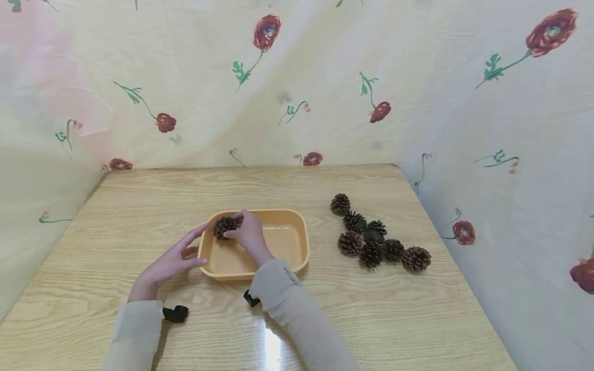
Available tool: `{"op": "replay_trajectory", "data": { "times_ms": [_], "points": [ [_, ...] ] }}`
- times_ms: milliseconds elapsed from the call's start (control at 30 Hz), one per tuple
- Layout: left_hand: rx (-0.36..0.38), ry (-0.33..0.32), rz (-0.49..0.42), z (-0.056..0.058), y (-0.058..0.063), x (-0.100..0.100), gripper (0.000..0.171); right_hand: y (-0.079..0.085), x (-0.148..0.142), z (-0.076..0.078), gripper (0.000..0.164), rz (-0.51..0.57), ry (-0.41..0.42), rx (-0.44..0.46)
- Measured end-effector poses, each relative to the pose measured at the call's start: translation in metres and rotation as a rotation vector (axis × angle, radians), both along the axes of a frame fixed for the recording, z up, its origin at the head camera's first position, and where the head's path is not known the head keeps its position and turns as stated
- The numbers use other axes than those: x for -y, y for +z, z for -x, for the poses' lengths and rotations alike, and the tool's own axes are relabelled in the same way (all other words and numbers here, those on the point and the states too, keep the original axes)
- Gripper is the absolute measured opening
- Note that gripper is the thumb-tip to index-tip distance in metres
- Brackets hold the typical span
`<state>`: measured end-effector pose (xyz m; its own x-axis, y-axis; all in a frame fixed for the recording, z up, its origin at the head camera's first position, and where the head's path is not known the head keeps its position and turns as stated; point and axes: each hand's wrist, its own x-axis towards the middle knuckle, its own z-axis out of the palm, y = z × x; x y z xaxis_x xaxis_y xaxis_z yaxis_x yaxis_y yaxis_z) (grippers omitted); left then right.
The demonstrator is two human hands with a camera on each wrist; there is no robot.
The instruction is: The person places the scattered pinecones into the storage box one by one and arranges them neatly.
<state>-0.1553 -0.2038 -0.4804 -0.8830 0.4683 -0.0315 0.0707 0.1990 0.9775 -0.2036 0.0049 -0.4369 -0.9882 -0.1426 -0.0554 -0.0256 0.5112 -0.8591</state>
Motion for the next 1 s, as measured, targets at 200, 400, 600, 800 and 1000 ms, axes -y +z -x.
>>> {"op": "replay_trajectory", "data": {
  "times_ms": [200, 400, 600, 800, 1000],
  "points": [
    [-0.014, 0.022, 0.026, -0.0009, 0.0003, -0.0005, 0.088, -0.0016, 0.0024, -0.0006, 0.045, -0.04, -0.015, 0.019],
    [-0.018, 0.032, 0.014, -0.0014, 0.0009, -0.0013, 0.089, -0.007, 0.0038, 0.002, 0.045, -0.052, -0.015, 0.036],
    [-0.007, 0.039, 0.021, -0.001, -0.0013, -0.0016, 0.089, -0.0085, 0.004, 0.0021, 0.045, -0.052, -0.008, 0.048],
    [-0.006, 0.039, 0.025, -0.0006, -0.0022, -0.0025, 0.088, -0.0096, 0.0029, 0.0028, 0.046, -0.025, -0.004, 0.06],
    [-0.013, 0.043, 0.04, 0.0006, -0.0038, -0.0024, 0.087, -0.0086, 0.0006, 0.0057, 0.045, -0.007, 0.013, 0.078]
  ]
}}
